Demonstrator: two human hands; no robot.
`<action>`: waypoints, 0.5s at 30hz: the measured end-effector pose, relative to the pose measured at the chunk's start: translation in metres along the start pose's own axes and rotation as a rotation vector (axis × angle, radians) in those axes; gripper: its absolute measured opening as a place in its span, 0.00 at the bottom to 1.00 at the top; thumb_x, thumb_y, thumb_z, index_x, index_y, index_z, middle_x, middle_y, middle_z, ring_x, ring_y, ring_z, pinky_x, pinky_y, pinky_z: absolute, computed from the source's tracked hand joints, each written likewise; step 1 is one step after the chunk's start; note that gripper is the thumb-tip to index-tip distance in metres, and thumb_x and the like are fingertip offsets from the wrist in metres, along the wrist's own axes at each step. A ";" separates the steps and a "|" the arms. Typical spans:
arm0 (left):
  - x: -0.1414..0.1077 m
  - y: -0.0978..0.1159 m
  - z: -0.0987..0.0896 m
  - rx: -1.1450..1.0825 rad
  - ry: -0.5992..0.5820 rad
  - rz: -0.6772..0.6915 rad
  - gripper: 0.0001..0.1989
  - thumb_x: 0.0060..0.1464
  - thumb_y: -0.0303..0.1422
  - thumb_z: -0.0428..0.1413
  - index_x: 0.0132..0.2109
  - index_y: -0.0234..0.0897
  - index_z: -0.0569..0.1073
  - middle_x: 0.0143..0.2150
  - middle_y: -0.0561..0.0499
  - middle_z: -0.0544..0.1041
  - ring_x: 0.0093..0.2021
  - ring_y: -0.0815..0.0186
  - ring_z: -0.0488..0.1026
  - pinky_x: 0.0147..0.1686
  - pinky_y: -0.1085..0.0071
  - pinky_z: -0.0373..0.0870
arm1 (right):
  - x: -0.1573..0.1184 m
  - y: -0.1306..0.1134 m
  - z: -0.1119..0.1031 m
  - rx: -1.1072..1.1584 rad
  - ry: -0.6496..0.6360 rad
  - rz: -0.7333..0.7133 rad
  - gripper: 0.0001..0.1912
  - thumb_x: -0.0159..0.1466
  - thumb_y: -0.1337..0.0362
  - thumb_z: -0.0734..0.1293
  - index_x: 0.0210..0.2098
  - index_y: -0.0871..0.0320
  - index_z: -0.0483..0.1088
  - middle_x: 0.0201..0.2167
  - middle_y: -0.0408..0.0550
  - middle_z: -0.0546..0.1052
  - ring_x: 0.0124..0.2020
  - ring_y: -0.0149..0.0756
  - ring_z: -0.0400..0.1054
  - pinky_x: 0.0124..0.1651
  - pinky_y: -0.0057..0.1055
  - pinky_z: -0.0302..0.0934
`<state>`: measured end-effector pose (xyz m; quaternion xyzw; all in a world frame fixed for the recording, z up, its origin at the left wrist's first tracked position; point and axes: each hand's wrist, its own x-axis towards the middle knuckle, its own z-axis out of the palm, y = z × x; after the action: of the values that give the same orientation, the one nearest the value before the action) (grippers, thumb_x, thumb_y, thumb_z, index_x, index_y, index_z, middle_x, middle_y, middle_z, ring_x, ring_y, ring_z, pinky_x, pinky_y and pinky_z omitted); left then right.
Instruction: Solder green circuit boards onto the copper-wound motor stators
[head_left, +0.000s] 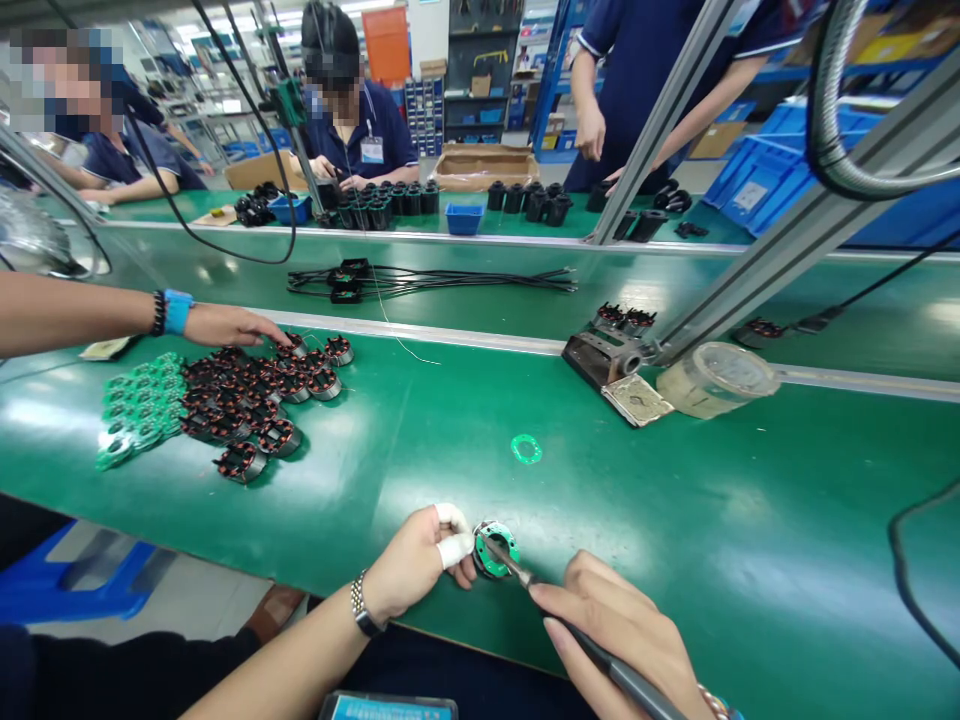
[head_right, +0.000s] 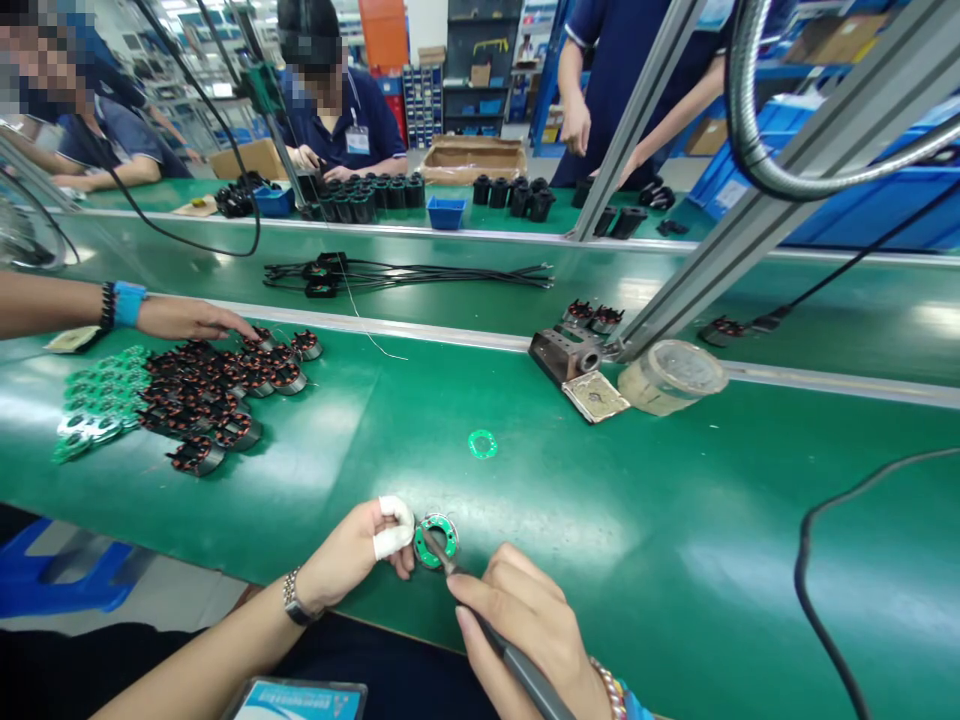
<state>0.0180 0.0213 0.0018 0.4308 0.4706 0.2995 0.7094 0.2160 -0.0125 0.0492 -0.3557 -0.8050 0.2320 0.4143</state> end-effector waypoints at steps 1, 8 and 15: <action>0.000 0.000 0.000 0.000 0.002 -0.002 0.13 0.46 0.39 0.57 0.27 0.34 0.64 0.18 0.53 0.72 0.19 0.70 0.70 0.22 0.75 0.64 | 0.000 0.000 -0.001 0.002 0.000 -0.005 0.12 0.58 0.75 0.59 0.37 0.59 0.70 0.19 0.45 0.67 0.21 0.32 0.62 0.23 0.29 0.60; -0.001 0.001 0.001 0.008 0.015 -0.007 0.12 0.46 0.38 0.56 0.27 0.34 0.64 0.18 0.53 0.72 0.18 0.70 0.70 0.22 0.75 0.64 | 0.000 0.000 -0.015 -0.019 0.034 0.003 0.13 0.56 0.76 0.60 0.38 0.59 0.69 0.20 0.45 0.67 0.22 0.32 0.62 0.24 0.30 0.61; -0.001 -0.005 0.003 0.022 0.027 -0.023 0.13 0.49 0.39 0.55 0.27 0.34 0.63 0.20 0.53 0.73 0.20 0.71 0.70 0.23 0.75 0.64 | 0.003 0.050 -0.062 -0.405 0.322 0.142 0.08 0.59 0.69 0.61 0.38 0.57 0.70 0.26 0.48 0.73 0.25 0.34 0.66 0.28 0.32 0.63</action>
<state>0.0199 0.0170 -0.0015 0.4292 0.4884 0.2919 0.7015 0.2849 0.0268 0.0514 -0.5193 -0.7318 0.0351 0.4400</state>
